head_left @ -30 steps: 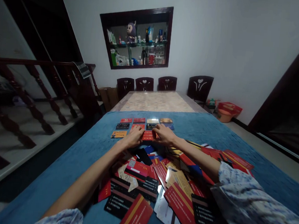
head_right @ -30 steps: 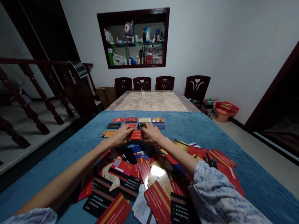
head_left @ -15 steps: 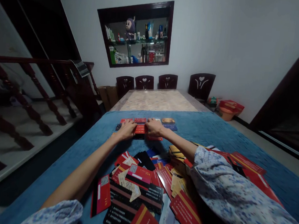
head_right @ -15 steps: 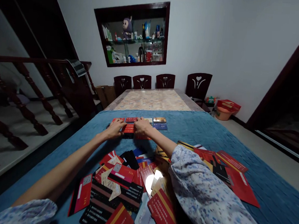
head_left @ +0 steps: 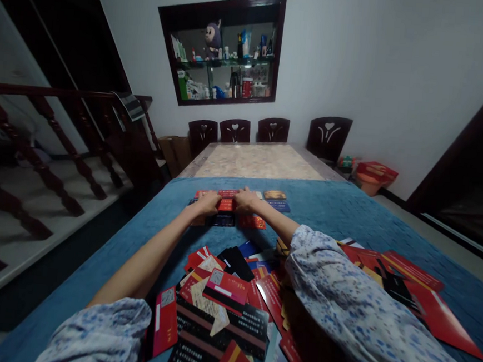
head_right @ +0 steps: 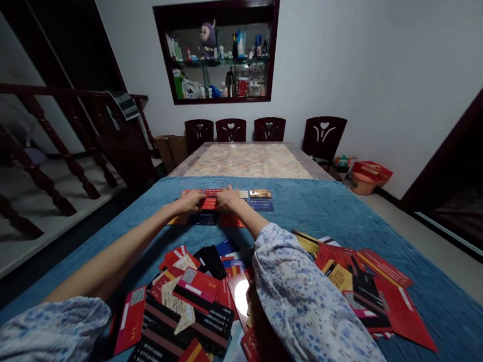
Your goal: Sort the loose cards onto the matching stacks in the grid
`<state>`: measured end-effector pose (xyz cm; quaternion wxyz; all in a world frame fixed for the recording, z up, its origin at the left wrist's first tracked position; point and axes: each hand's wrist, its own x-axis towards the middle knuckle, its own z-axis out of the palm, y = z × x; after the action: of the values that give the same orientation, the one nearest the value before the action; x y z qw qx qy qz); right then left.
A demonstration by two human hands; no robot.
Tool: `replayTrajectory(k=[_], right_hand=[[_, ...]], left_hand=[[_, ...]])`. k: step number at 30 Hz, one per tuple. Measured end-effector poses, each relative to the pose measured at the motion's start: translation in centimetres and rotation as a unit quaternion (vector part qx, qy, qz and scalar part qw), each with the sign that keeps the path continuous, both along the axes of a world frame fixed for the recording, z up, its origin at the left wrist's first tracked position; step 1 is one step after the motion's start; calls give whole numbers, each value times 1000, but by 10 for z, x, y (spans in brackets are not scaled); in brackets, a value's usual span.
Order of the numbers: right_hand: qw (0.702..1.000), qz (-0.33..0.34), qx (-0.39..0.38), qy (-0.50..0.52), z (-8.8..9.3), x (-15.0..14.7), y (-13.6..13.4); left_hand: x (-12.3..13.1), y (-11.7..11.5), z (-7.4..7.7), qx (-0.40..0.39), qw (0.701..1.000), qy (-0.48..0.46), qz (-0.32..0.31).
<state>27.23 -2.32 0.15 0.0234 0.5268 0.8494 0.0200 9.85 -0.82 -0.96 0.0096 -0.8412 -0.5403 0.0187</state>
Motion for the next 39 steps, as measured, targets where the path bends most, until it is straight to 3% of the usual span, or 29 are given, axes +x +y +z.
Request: replayTrajectory(k=[10, 22, 39], right_hand=[[1000, -10, -28, -7, -10, -2, 12], [999, -8, -51, -10, -6, -7, 17], [999, 24, -21, -30, -16, -10, 24]], left_hand=[[3, 9, -3, -19, 999, 27, 11], [4, 14, 0, -37, 998, 53, -9], [10, 8, -5, -28, 997, 68, 15]])
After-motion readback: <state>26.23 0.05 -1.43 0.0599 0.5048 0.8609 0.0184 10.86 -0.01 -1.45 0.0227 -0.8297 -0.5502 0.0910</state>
